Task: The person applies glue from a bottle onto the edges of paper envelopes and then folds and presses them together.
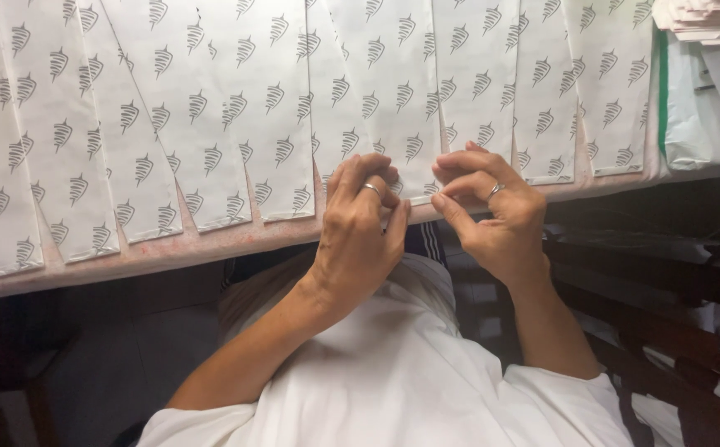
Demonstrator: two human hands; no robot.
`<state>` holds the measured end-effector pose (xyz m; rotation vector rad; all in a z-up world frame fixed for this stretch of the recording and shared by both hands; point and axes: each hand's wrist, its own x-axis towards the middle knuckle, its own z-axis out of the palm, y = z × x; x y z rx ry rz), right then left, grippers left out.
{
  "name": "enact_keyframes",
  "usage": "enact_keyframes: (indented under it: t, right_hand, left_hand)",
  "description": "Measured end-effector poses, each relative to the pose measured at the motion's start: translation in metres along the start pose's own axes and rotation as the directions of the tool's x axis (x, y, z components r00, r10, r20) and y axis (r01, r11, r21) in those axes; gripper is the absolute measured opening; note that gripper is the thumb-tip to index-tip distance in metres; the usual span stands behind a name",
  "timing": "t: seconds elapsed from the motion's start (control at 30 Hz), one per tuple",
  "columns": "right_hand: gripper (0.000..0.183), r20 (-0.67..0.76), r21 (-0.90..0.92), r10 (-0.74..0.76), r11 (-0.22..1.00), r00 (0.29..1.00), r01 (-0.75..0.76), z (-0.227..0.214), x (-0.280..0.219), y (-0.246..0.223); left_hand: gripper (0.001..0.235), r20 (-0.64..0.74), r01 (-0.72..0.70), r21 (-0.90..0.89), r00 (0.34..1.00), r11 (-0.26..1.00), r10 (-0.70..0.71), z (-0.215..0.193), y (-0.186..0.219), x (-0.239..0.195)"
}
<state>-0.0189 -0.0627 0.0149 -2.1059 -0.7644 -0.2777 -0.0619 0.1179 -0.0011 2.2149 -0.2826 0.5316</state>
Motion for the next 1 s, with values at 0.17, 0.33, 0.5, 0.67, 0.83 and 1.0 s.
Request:
enact_keyframes:
  t: [0.17, 0.33, 0.5, 0.67, 0.83, 1.0]
  right_hand:
    - [0.022, -0.048, 0.009, 0.038, 0.999, 0.998, -0.037, 0.006, 0.004, -0.003]
    - [0.026, -0.077, -0.057, 0.020, 0.998, 0.997, -0.025, 0.016, -0.003, 0.000]
    - [0.021, -0.068, -0.030, 0.014, 0.999, 0.998, -0.016, 0.013, -0.004, -0.001]
    - [0.019, -0.074, -0.030, 0.024, 0.999, 0.997, -0.026, 0.012, -0.002, -0.005]
    - [0.019, -0.054, -0.040, 0.068, 0.997, 0.996, -0.070, 0.008, 0.000, -0.011]
    - [0.019, -0.064, -0.090, 0.081, 0.992, 0.995, -0.087, 0.017, -0.002, -0.014]
  left_hand:
    - [0.012, 0.047, 0.117, -0.047, 0.992, 0.992, -0.114, 0.008, -0.005, 0.001]
    - [0.014, 0.066, 0.170, -0.096, 0.984, 0.981, -0.164, 0.000, -0.004, 0.001]
    - [0.019, 0.090, 0.191, -0.111, 0.979, 0.975, -0.181, -0.001, -0.002, 0.003]
    - [0.023, 0.034, 0.045, 0.157, 0.998, 0.987, -0.051, 0.018, -0.002, 0.008]
    - [0.020, 0.108, 0.043, 0.106, 0.993, 0.993, -0.054, 0.008, -0.003, 0.010]
    - [0.023, 0.107, 0.021, 0.032, 0.994, 0.999, -0.024, 0.002, -0.001, -0.001]
